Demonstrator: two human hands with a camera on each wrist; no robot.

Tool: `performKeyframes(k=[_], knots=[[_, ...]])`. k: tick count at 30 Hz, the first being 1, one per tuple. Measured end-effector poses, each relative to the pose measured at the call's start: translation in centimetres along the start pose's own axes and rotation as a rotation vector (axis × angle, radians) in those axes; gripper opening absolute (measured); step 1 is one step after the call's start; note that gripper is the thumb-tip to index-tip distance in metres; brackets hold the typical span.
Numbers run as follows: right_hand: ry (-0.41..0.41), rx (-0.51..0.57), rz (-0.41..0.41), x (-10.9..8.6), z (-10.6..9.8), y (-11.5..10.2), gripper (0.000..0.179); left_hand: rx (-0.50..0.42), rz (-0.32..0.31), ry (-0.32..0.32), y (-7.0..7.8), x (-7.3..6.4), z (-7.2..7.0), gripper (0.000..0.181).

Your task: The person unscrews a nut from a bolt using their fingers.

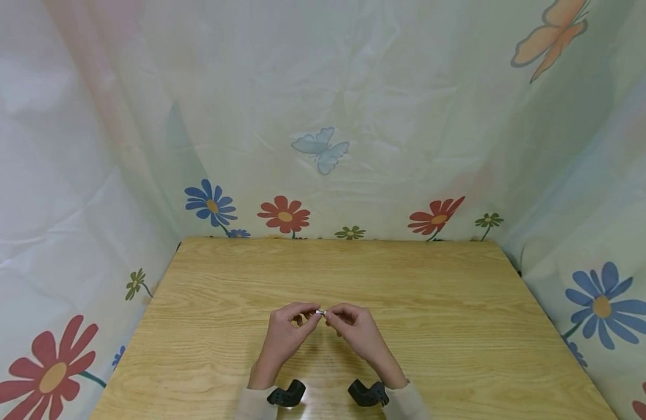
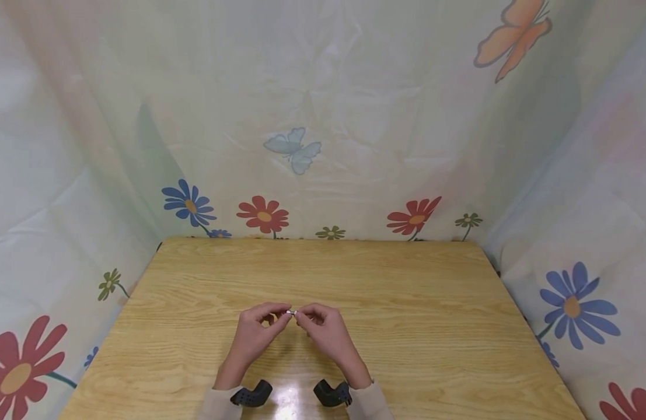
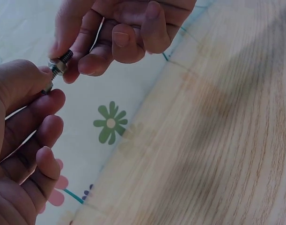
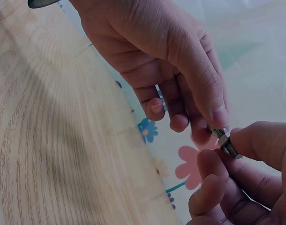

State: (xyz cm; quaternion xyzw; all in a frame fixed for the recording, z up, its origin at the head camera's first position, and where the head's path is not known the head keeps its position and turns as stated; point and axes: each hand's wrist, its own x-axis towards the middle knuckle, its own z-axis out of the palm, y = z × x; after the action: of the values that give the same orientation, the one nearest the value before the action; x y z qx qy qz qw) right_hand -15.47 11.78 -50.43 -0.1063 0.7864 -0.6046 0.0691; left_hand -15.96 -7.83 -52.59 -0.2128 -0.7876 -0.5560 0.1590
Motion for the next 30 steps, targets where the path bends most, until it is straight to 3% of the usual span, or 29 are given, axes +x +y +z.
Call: performKeyframes(k=[7,16,24,30], knots=[[0.002,0.015,-0.017,-0.12,0.04,-0.06,0.024,0.005,-0.004,0.007,-0.10,-0.06,0.21,0.011],[0.069,-0.042,-0.040,-0.12,0.01,0.19,0.013,0.029,-0.013,0.004,-0.02,-0.09,0.11,0.011],[0.077,0.034,-0.100,-0.11,-0.20,0.22,0.018,0.053,-0.006,0.005,-0.02,-0.18,0.08,0.012],[0.092,0.015,-0.006,-0.10,-0.08,0.25,0.022,0.085,0.019,0.018,-0.08,-0.31,0.24,0.012]])
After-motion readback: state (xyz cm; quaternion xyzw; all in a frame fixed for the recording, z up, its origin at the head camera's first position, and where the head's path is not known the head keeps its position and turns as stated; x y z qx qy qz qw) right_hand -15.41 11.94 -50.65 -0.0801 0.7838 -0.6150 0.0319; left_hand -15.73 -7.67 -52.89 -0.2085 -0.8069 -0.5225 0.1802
